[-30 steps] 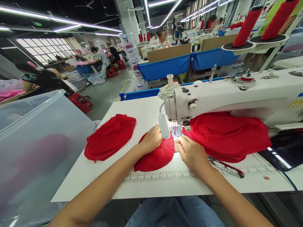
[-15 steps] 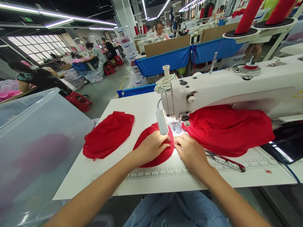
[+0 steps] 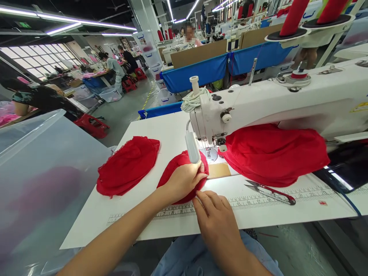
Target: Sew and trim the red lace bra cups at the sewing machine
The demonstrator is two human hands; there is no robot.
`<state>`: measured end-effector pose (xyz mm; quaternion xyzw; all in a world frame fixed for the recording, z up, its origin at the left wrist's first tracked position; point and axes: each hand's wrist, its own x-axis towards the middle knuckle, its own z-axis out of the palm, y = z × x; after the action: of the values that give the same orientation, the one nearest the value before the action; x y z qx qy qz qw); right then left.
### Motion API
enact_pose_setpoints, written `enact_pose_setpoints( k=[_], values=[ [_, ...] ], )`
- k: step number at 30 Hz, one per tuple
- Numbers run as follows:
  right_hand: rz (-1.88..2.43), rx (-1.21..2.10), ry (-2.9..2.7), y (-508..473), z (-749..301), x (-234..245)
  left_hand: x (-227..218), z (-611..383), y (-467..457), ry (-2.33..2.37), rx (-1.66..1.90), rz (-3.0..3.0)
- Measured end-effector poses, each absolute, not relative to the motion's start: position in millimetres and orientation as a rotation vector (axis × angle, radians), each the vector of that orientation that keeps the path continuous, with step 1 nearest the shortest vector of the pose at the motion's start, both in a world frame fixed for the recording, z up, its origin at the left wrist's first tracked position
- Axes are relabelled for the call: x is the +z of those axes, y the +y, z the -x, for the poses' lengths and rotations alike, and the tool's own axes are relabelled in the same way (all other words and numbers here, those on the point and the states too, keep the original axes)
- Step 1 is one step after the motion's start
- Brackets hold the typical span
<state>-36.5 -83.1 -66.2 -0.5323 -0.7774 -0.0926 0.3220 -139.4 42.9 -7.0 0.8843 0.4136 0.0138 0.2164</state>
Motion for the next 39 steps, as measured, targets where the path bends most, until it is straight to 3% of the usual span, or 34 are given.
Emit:
enact_pose_setpoints(
  k=[8,17,25,31,39],
  values=[
    [1.383,-0.244,-2.03,-89,34,-65,-14,141,48,0.857,0.4,-2.231],
    [1.423,-0.219,-2.036,-94,32,-66,-18,143,43,0.936,0.456,-2.442],
    [1.427,-0.231,-2.038,-94,30,-68,-36,169,36,0.618,0.357,-3.032],
    [1.421,-0.231,-2.043,-92,32,-66,-26,156,56,0.939,0.25,-2.913],
    [1.37,-0.058,-2.075,-80,27,-54,-25,135,80,0.81,0.341,-2.759]
  ],
)
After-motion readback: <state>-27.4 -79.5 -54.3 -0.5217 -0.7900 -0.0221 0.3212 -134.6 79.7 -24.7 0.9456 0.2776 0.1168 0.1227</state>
